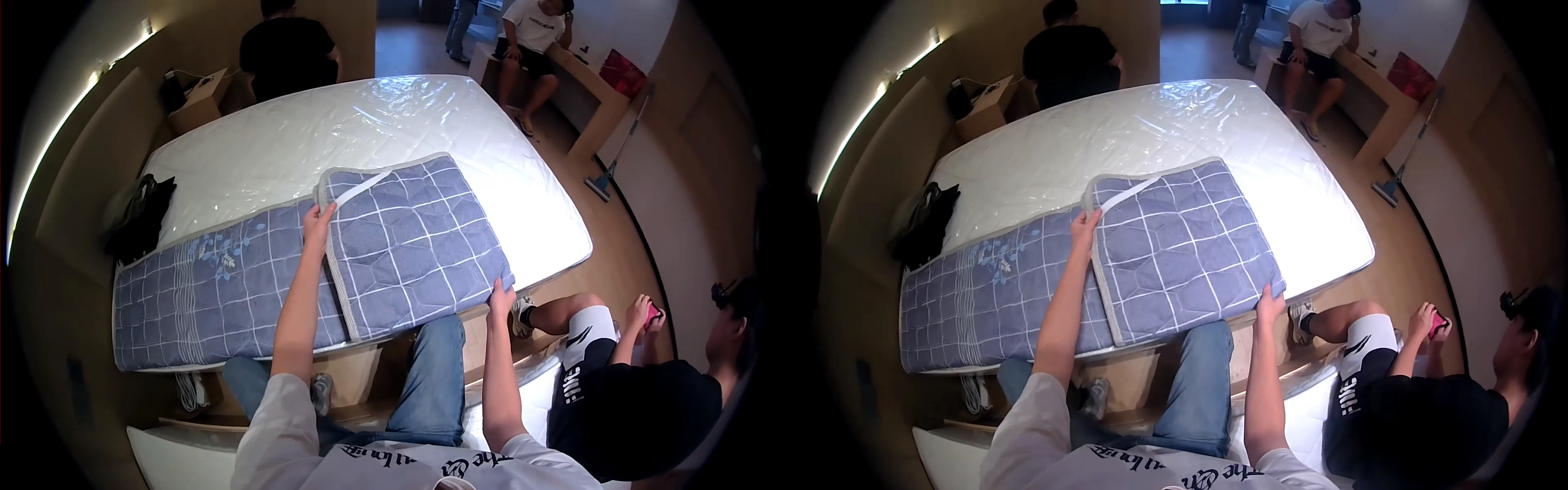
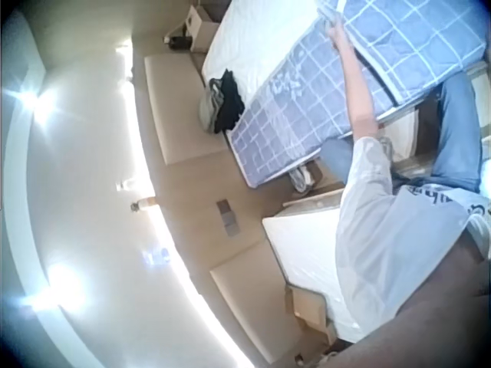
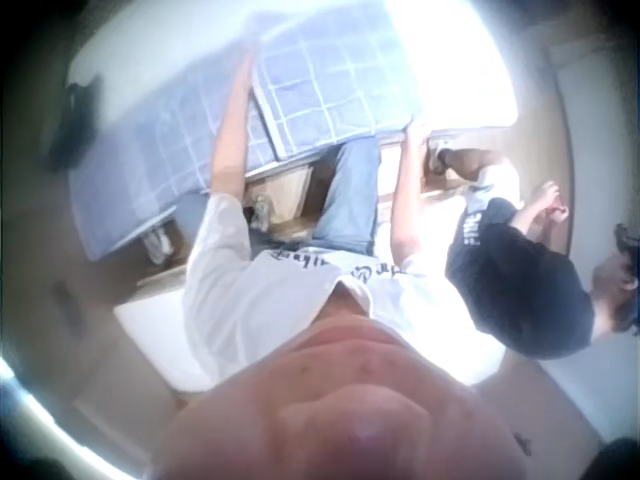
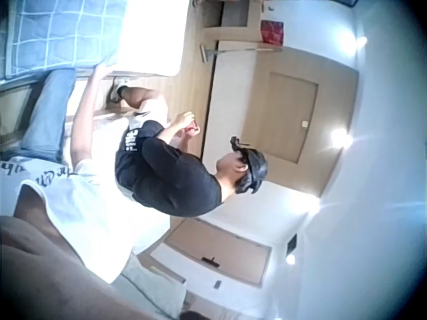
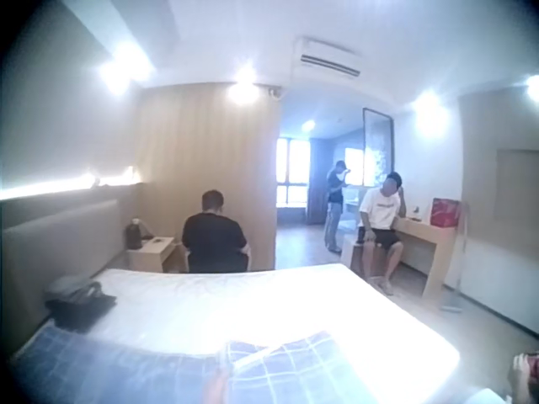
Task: The person unfolds and spreads a patterned mattress pad across a mattress, then folds it inward along its edges and folds it back into a compact rectangle by hand.
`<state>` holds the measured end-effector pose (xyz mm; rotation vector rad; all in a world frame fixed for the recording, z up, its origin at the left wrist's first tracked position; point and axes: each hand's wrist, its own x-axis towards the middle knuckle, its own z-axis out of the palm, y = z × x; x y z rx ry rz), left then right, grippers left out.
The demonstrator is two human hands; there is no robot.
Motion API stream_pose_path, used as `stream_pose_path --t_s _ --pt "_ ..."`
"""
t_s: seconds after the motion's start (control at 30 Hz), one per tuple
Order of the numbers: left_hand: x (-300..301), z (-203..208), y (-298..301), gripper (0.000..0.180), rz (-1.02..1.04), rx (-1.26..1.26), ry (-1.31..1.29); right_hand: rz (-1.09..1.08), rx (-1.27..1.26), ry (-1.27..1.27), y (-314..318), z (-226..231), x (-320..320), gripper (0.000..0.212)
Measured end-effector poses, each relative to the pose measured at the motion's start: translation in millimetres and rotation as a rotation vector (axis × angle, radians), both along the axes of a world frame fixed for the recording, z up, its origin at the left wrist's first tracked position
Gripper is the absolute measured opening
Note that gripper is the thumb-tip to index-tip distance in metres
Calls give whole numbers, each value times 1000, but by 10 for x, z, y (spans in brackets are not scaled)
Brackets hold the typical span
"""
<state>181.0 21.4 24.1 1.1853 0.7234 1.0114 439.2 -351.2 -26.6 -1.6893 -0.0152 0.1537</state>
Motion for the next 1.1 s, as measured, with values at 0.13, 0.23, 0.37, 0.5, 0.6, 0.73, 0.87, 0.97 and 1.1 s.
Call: stream_pose_path --t_s 0.13,0.23,0.37,0.5,0.6,0.73,0.87,0.97,1.1 --pt "-138 -191 99 37 153 323 473 60 -345 -99 101 480 -390 45" --pt "-367 -616 198 51 212 22 277 60 -549 -286 117 331 -332 62" --pt "-404 -484 -395 67 -19 -302 120 142 -676 -541 15 493 -135 82" --pt "-578 -610 -969 69 -83 -90 383 362 -742 -513 116 439 204 74" --pt "-490 -711 -1477 69 53 206 436 482 -854 -474 216 719 337 55" --pt "-554 -675 -1606 69 122 290 473 493 -837 -396 256 966 344 54" --pt "-476 -616 -1516 67 96 281 511 688 -1009 -331 56 455 916 70" --pt "-643 -705 -1536 63 77 188 433 834 -459 440 317 729 1037 84" --pt "-792 -640 -1768 60 144 88 342 931 -225 557 434 614 1070 77"
